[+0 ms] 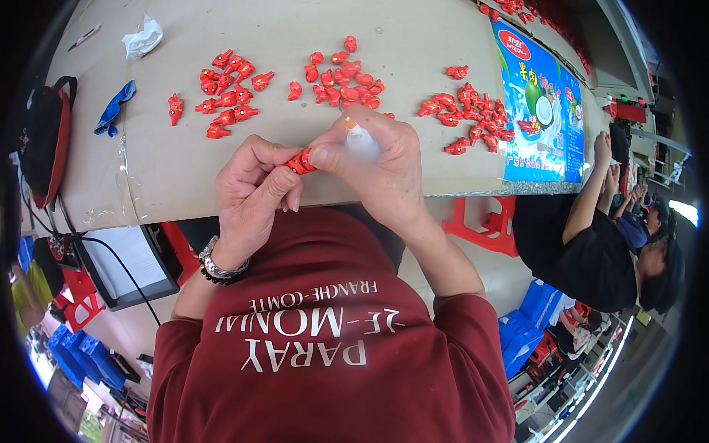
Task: The person applies adhesive from a bottle to small red plastic components, then joins the components together by hand.
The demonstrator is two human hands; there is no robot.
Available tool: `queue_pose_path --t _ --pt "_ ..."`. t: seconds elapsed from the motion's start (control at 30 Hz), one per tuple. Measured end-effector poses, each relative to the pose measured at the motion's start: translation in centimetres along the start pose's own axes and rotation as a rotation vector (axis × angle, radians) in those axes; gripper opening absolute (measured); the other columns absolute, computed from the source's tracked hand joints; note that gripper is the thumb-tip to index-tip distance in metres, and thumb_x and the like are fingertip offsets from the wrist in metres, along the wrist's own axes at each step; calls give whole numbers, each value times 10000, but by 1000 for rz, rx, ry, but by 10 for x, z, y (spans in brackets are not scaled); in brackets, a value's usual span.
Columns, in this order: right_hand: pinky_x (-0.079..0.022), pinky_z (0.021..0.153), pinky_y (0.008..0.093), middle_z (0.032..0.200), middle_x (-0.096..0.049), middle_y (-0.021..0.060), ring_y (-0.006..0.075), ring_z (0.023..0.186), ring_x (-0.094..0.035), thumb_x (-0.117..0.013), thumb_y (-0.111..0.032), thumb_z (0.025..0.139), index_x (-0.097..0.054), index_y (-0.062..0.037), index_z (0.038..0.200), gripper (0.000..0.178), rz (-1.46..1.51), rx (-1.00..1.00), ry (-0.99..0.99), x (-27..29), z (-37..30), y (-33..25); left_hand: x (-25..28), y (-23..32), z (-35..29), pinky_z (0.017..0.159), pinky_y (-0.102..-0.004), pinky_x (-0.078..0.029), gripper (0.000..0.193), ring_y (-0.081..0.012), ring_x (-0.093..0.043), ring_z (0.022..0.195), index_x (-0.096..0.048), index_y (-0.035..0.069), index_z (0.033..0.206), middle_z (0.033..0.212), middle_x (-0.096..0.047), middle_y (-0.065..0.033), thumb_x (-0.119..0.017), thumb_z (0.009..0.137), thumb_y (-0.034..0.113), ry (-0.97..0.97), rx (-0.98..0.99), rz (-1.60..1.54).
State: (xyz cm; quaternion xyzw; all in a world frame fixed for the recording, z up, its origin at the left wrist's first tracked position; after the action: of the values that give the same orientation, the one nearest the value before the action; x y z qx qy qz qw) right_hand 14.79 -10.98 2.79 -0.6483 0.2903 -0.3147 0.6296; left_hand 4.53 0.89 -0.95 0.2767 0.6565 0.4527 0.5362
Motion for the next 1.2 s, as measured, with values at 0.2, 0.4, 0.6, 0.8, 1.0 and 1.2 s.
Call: queue_pose_path --t 0.2,0.4,0.6,0.8,1.0,1.2 --pt "-441 619 223 728 -630 5 62 672 -543 -728 -78 793 -641 -27 782 102 19 8 3 -2 -3 8 -2 0 0 496 -170 -403 108 -29 -505 572 -560 -17 996 775 -612 -34 -590 915 48 23 -38 0" --pt "-447 603 226 749 -643 35 78 685 -557 -709 -86 822 -609 -20 805 121 279 -55 118 -11 -12 20 -2 -2 0 467 -175 -401 100 -26 -503 536 -583 -16 963 730 -627 -30 -618 895 47 59 -132 143" --pt "-438 613 226 787 -632 46 89 691 -548 -700 -87 832 -614 -16 827 111 378 -14 139 -15 -14 26 -3 1 1 438 -187 -407 81 -32 -514 516 -606 -22 935 728 -645 -47 -633 876 26 105 -241 237" --pt "-454 650 234 810 -617 51 98 721 -558 -705 -60 823 -622 -3 852 104 380 40 130 -15 -14 26 -4 5 3 437 -191 -410 68 -40 -524 512 -612 -27 913 713 -642 -55 -638 868 16 109 -273 284" --pt "-412 547 230 774 -601 85 104 598 -509 -698 -32 815 -584 -21 831 116 352 77 162 -16 -12 25 -7 8 4 445 -195 -402 98 -62 -513 535 -587 -42 960 778 -618 -84 -619 869 -26 55 -350 379" --pt "-466 657 240 792 -628 45 87 741 -571 -725 -71 804 -650 1 891 136 186 30 118 -3 -8 16 -1 7 12 437 -185 -376 75 -40 -503 510 -584 -11 938 683 -603 -24 -621 888 32 51 -88 148"
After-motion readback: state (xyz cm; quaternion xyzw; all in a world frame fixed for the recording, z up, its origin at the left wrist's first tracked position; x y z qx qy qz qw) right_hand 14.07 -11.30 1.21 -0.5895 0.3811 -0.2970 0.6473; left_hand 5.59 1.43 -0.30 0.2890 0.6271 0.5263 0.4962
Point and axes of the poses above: each hand's wrist, its own z-axis towards the middle knuckle, its own x-axis out of the back of the hand, y = z × x, the point moved 4 cm from there along z, towards the middle knuckle
